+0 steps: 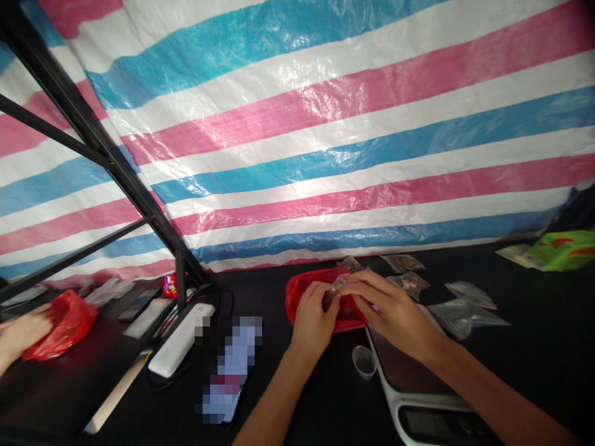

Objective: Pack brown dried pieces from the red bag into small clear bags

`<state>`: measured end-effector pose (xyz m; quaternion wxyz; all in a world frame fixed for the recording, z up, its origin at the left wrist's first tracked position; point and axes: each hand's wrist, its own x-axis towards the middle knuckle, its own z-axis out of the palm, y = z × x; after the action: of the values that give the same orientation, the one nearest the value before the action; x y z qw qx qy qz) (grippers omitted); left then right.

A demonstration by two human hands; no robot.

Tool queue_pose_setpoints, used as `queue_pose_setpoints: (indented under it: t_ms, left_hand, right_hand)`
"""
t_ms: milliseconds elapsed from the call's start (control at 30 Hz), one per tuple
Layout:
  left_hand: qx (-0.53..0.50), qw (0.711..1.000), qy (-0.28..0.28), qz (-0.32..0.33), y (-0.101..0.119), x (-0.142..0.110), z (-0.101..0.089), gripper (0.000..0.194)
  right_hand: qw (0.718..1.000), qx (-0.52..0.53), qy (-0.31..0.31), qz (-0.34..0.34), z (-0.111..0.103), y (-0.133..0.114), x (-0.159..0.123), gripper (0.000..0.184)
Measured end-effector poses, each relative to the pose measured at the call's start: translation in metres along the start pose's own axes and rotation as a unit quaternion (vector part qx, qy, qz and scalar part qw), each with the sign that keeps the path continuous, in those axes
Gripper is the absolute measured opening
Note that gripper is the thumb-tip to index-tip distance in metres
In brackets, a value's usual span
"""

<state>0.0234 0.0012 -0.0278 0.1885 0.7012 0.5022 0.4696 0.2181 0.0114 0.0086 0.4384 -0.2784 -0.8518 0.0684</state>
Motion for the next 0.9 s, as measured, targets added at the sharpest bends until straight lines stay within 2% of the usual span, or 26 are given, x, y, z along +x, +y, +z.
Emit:
queue_pose_setpoints:
  t_ms: [100,200,400,467,600,733,900]
  left_hand:
    - [-0.026,0.999,0.016,-0.009,0.004,0.001,-0.001,0.009]
    - [-0.038,0.999,0.028,0.005,0.006,0.002,-0.002,0.010]
    - [-0.035,0.999,0.017,0.012,0.003,0.001,-0.004,0.015]
    - [-0.028,1.000,0.010,-0.001,0.000,0.001,-0.004,0.019]
    - [0.019,0.999,0.018,-0.031,-0.006,-0.001,-0.004,0.008]
    - [0.039,0.998,0.019,-0.040,-0.007,-0.002,-0.004,0.009]
    - [-0.021,0.996,0.043,-0.069,-0.004,0.001,-0.003,0.013]
  right_hand:
    - [0.999,-0.035,0.024,0.033,-0.001,0.000,0.002,0.032]
    - [0.998,-0.047,0.002,0.045,0.000,0.001,0.003,0.035]
    - [0.997,-0.040,-0.059,0.009,0.003,0.000,-0.001,0.043]
    - [0.997,-0.043,-0.056,-0.003,0.003,-0.003,-0.001,0.044]
    - [0.998,-0.028,-0.051,-0.016,0.001,-0.009,0.001,0.042]
    - [0.998,-0.022,-0.063,-0.023,0.002,-0.012,0.001,0.049]
    - [0.997,-0.036,-0.060,-0.010,0.003,-0.012,-0.002,0.055]
